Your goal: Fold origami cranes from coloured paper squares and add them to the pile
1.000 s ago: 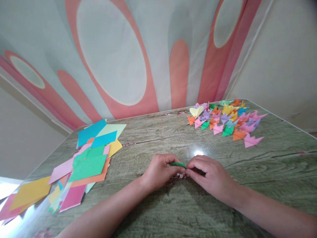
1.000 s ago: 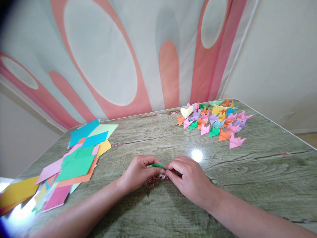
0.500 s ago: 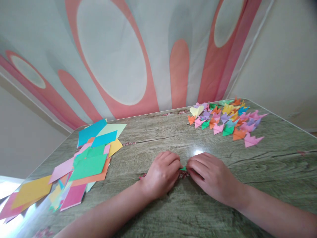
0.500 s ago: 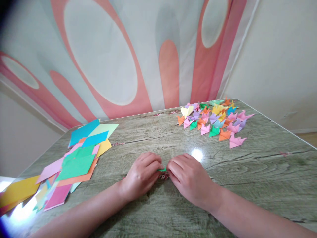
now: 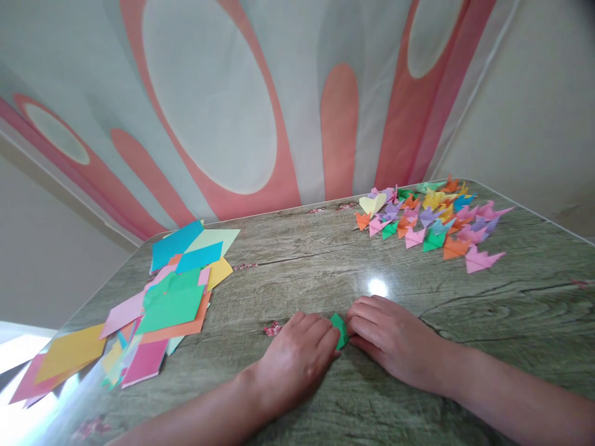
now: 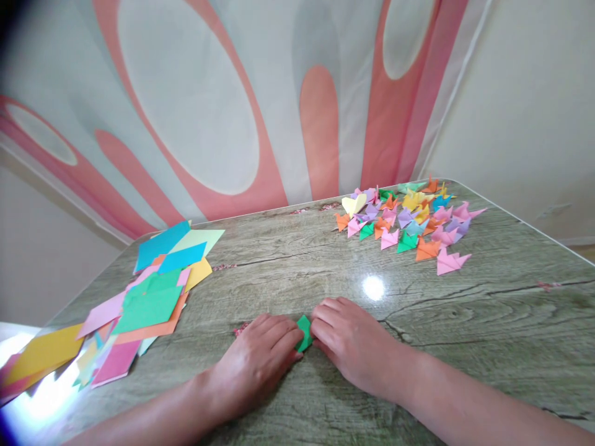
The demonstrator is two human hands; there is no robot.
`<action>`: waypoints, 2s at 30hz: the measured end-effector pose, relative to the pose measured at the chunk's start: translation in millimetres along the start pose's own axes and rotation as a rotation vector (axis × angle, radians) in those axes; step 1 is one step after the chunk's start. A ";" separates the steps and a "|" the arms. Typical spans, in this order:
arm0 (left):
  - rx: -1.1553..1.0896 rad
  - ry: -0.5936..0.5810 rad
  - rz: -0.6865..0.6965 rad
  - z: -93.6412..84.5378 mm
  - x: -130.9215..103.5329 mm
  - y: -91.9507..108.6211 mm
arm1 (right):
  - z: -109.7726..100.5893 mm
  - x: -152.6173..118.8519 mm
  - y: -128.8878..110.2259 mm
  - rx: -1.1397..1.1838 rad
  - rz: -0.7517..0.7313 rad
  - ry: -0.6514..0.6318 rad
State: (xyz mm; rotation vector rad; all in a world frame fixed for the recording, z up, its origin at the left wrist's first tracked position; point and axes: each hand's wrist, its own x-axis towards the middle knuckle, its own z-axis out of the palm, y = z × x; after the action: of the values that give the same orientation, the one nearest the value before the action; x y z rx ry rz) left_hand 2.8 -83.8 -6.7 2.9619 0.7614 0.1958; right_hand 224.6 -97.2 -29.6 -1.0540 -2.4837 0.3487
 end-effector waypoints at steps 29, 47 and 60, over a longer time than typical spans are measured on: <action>-0.216 0.211 -0.179 1.3 -4.5 3.2 | 5.6 1.9 -7.9 0.109 0.171 0.067; -0.328 0.134 -0.337 -2.9 4.0 1.9 | 2.8 5.2 -7.8 0.132 0.281 0.024; -0.319 0.157 -0.351 -1.5 4.9 4.0 | 2.9 5.9 -9.0 0.107 0.310 0.065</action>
State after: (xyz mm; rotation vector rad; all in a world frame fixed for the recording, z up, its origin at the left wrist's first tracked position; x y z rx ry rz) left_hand 8.8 -84.9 -4.3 2.4892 1.1329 0.4775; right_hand 213.9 -99.1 -27.0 -1.3835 -2.2179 0.5242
